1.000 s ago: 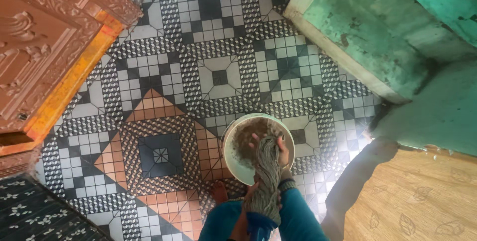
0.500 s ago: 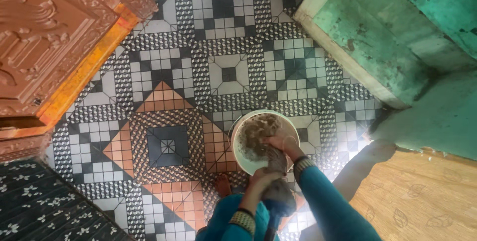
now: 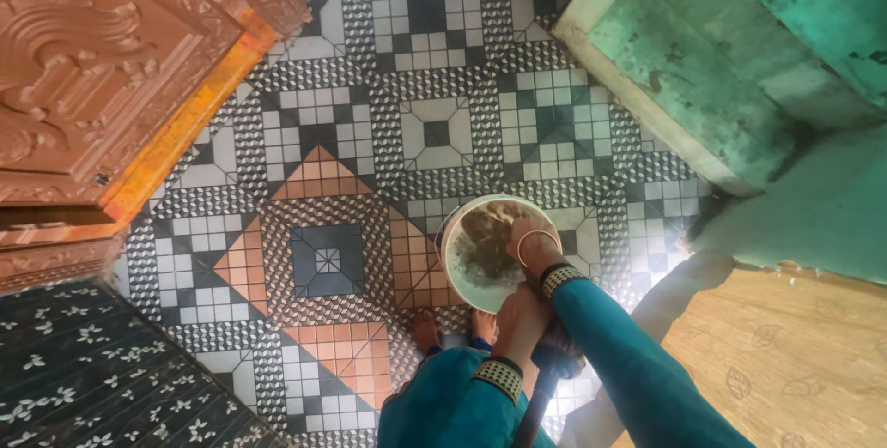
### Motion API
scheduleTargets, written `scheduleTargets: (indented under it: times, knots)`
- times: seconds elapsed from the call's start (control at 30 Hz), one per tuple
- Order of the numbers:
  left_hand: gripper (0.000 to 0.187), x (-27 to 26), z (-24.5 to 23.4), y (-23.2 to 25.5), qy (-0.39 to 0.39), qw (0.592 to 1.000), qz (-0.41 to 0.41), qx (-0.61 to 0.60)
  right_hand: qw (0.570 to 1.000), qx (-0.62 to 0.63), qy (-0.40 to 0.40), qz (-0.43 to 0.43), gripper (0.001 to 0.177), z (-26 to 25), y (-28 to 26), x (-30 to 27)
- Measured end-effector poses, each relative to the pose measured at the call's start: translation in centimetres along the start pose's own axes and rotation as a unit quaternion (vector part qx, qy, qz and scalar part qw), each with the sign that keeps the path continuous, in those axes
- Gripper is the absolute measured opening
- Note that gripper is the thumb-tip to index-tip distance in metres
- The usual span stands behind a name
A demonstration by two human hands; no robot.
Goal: The person mops a tiled floor using a string mop and a bucket of water. They repeatedly dip the mop into the bucket, wring it out, and scrub the floor near a wooden door and a staircase.
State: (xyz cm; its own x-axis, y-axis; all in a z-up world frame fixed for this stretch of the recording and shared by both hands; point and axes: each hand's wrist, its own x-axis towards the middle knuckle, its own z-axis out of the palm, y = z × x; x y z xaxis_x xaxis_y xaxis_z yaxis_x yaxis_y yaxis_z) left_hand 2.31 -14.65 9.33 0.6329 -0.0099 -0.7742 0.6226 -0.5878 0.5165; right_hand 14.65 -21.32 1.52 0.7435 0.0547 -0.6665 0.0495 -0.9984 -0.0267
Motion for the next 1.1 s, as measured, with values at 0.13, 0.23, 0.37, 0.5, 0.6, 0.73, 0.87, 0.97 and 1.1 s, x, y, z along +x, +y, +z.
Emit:
scheduleTargets:
  times: [0.13,0.23,0.37,0.5,0.6,0.73,0.87,0.97,1.1]
  knots:
    - [0.059,1.0,2.0,-1.3,0.015,1.0,0.015,0.008,0.999,0.026,-0.018,0.031,0.035,-0.5,-0.1,-0.8]
    - [0.054,3.3,4.7,-3.3,0.051,0.998,0.041,0.018,0.999,0.033,-0.009,0.042,0.037,0.9,0.5,-0.1]
    - [0.051,4.8,5.6,-6.3,0.051,0.985,0.112,-0.122,0.983,0.166,0.072,0.039,0.042,3.2,3.3,2.2]
    - [0.071,1.6,3.7,-8.5,-0.17,0.837,-0.148,-0.498,0.909,0.394,0.046,0.129,0.061,2.8,7.6,3.8]
    - [0.058,0.1,-0.4,-6.8,-0.255,0.859,-0.166,-0.411,0.858,0.503,0.069,0.078,0.066,2.5,7.9,3.8]
    - [0.045,-0.2,-4.9,-0.7,-0.19,0.899,-0.036,-0.394,0.707,0.686,0.119,-0.121,0.081,3.1,7.6,3.0]
    - [0.034,1.1,-10.7,8.3,-0.107,0.943,0.057,-0.311,0.576,0.791,0.185,-0.096,0.052,3.9,7.4,0.5]
    - [0.037,1.0,-14.6,15.1,-0.067,0.931,0.18,-0.311,0.403,0.905,0.074,-0.112,0.062,3.8,4.0,-5.1]
    - [0.045,-0.9,-17.7,23.0,-0.007,0.914,0.257,-0.312,0.271,0.939,-0.161,-0.136,0.078,-0.9,-5.5,-15.2]
